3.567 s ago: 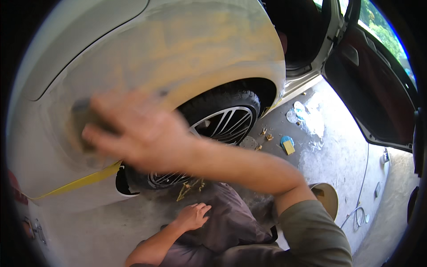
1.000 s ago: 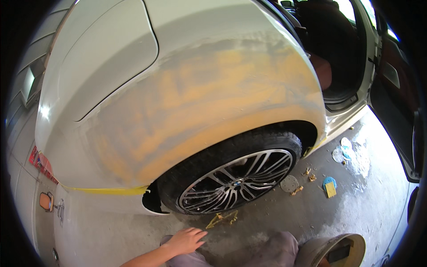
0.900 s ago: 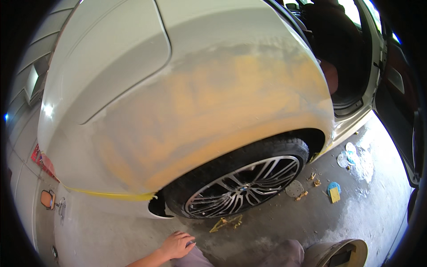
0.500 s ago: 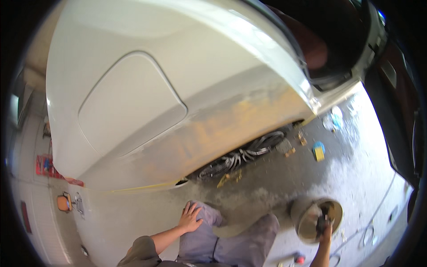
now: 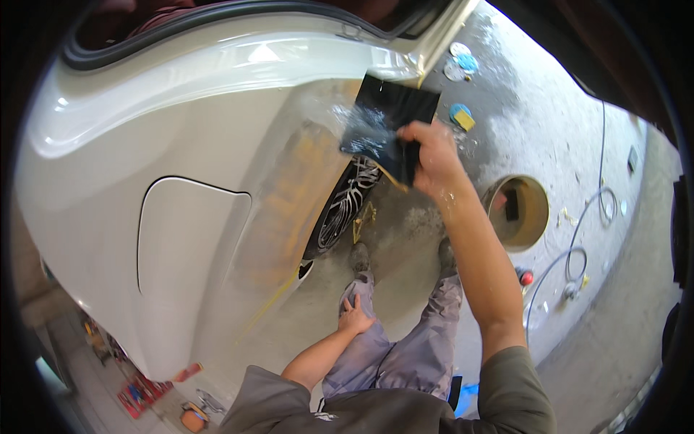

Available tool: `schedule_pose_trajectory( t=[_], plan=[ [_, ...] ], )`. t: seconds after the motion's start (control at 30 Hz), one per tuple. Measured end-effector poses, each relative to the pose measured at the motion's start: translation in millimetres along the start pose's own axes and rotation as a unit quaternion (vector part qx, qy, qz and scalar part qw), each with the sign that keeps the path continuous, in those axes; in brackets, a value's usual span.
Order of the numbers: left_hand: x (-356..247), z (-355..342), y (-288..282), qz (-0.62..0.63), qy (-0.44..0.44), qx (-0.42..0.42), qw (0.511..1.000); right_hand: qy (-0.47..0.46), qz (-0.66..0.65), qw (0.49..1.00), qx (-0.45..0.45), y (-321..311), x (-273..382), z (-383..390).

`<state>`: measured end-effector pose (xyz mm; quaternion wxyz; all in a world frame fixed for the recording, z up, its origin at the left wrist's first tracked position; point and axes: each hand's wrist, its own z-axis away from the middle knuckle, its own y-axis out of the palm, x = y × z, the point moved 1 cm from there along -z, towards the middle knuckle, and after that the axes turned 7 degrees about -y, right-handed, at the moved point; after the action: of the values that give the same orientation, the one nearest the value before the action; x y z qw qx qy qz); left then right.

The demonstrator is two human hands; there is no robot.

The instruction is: The person sands the rear quarter panel of a white car using a sanding block. They repeatedly dip the block into a bucket of water and continue sanding the curved surface around the wheel arch and along the side of the panel.

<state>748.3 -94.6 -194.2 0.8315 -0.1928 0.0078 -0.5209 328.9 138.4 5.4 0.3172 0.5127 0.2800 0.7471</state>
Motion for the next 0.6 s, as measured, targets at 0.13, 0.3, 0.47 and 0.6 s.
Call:
schedule_pose_trajectory(
  t=[0.13, 0.3, 0.47, 0.6],
  plan=[
    [35.0, -30.1, -17.3, -0.060, 0.006, 0.023, 0.998, -0.306, 0.349, 0.885, 0.026, 57.8, -38.6, 3.5],
    [69.0, -68.4, -2.2, -0.123, 0.079, -0.001, 0.989, -0.374, 0.533, 0.754, 0.084, 111.1, -141.7, 48.8],
    [61.5, -73.7, 2.0, -0.114, 0.065, 0.019, 0.991, -0.418, 0.537, 0.730, 0.067, 104.8, -175.1, 53.6],
    [55.0, -62.0, -9.3, -0.107, 0.044, 0.038, 0.993, -0.456, 0.535, 0.708, -0.069, 94.4, -132.5, -15.9]
  ],
)
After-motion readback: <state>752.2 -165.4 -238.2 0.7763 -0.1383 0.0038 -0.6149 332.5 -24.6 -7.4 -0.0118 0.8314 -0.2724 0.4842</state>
